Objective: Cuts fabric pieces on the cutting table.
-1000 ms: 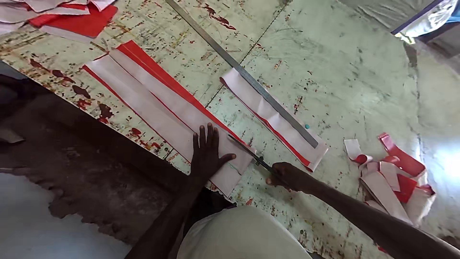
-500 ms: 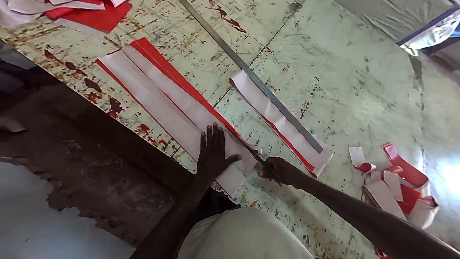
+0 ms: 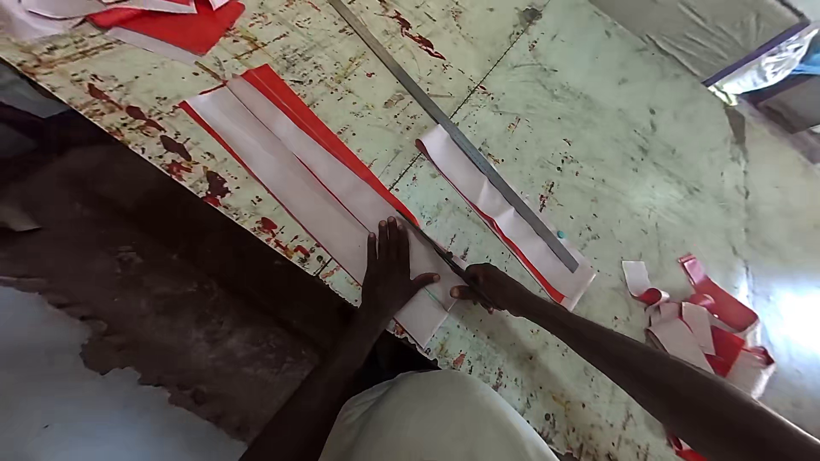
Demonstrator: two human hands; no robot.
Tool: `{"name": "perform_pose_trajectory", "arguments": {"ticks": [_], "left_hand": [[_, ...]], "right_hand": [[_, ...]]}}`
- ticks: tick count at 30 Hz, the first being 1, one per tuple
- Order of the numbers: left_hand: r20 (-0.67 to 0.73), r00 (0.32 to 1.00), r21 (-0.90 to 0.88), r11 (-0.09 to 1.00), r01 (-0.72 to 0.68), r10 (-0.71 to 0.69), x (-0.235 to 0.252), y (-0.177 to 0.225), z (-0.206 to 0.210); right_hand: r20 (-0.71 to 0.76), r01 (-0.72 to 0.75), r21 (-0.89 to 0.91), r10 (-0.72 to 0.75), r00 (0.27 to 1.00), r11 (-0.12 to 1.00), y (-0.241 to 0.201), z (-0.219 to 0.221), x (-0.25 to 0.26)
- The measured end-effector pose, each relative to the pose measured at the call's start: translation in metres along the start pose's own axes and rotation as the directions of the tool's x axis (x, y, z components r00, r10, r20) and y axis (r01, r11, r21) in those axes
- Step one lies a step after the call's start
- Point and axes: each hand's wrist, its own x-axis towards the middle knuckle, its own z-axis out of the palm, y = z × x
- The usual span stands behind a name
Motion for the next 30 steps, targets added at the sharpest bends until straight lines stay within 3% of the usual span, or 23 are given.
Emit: {"name": "perform_pose_trajectory", "arguments": {"ticks": [4,12,19,26,30], "left_hand": [[-0.007,1.000,0.012,1.000,-0.001,0.001,-0.001,0.000,0.001],[0.031,0.999,0.007,1.000,0.014,-0.014,0.000,0.000,-0.002],[-0.001,1.000,-0.015,1.000,0.005,-0.005,-0.002,-0.001,-0.001],[-0.022,1.000,-0.044,0.999,-0.020,0.019,-0.002,-0.003,-0.002],[-0.031,0.999,-0.041,0.998,-0.037,0.035,-0.004,-0.004,-0.001]], "right_hand": [[0.016,0.004,0.043,-0.005,1.000,0.999,0.001,-0.002,-0.002],[0.097,0.002,0.087,-0.010,0.995,0.996,-0.050,-0.007,0.023],[0.047,0.044,0.100,-0.049,0.998,0.994,-0.041,-0.004,0.023],[0.032,0.071,0.015,-0.071,0.997,0.997,-0.059,-0.003,0.034],[0.026,0.080,0.081,-0.083,0.996,0.994,-0.055,0.000,0.043]]}}
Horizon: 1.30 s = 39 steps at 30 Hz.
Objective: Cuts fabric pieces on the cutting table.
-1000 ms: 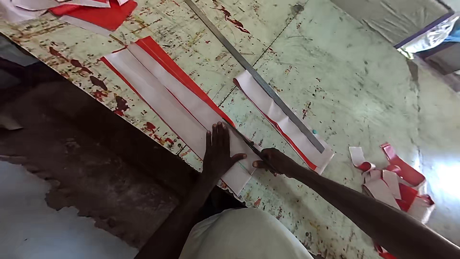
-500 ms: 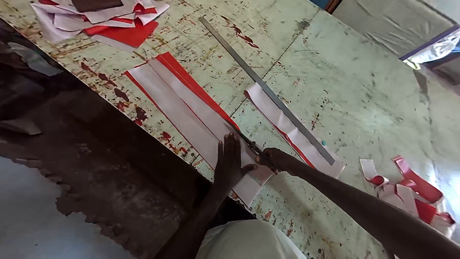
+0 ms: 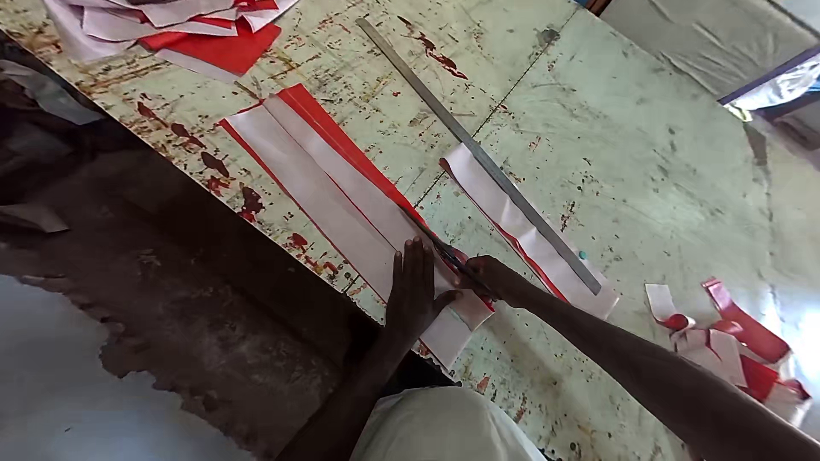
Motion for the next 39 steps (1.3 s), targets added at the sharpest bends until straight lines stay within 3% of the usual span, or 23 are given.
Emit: {"name": "perform_pose_trajectory", "arguments": {"ticks": [4,11,18,24,29,35,39], "left_hand": [[0.043,0.999,-0.005,1.000,0.012,-0.012,0.002,0.000,-0.003],[0.038,0.999,-0.121,0.993,-0.011,0.016,0.004,-0.009,-0.012],[0.095,0.992,-0.157,0.985,-0.071,0.087,0.008,-0.023,-0.027],[0.301,0.939,-0.186,0.976,-0.111,0.164,0.019,-0.036,-0.048],[0.376,0.889,-0.245,0.953,-0.178,0.262,0.036,-0.048,-0.063],[0.372,0.853,-0.324,0.913,-0.249,0.365,0.055,-0.064,-0.068],[0.337,0.849,-0.384,0.883,-0.271,0.407,0.053,-0.074,-0.064]], "right_hand": [[0.004,-0.032,0.013,0.032,0.999,0.999,-0.001,0.001,0.001],[0.041,-0.007,-0.029,0.008,0.999,1.000,-0.049,0.000,0.035],[0.012,-0.042,-0.018,0.042,0.999,0.999,-0.058,0.006,0.045],[0.002,-0.038,-0.091,0.039,0.999,0.995,-0.097,0.009,0.079],[-0.019,-0.072,-0.059,0.071,0.997,0.996,-0.104,0.010,0.082],[0.012,-0.044,-0.057,0.045,0.999,0.997,-0.150,0.014,0.111],[-0.035,-0.038,-0.064,0.036,0.999,0.997,-0.148,0.021,0.125]]}}
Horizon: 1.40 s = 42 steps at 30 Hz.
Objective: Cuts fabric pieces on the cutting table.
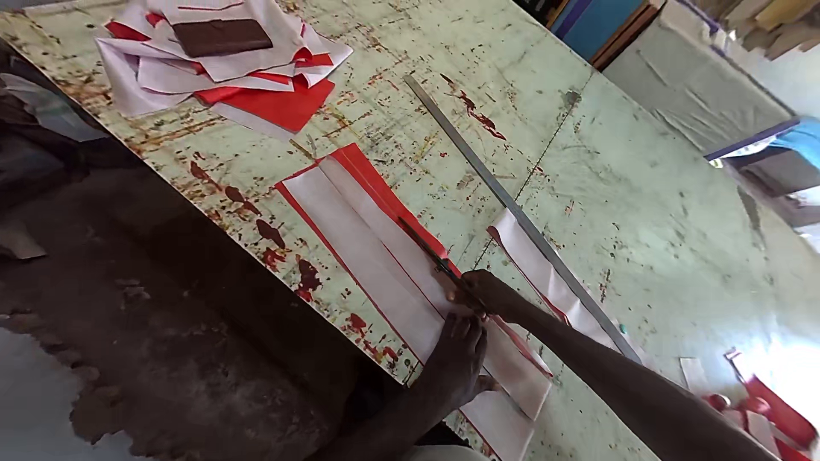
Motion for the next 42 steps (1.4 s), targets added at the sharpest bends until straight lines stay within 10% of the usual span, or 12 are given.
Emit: {"name": "perform_pose_trajectory", "arguments": {"ticks": [20,29,42], "left_hand": [[0.220,0.972,-0.040,0.996,-0.080,0.087,0.002,-0.015,-0.028],[0.001,0.976,0.043,0.975,-0.219,0.220,0.041,-0.085,-0.038],[0.099,0.958,-0.073,0.962,-0.263,0.269,0.039,-0.100,-0.044]], "right_hand": [[0.036,0.058,-0.016,-0.058,0.998,0.998,-0.091,0.007,0.071],[-0.010,0.032,-0.030,-0.033,0.999,0.999,-0.088,0.005,0.078],[-0.035,-0.076,-0.206,0.070,0.997,0.976,-0.154,0.013,0.115]]}}
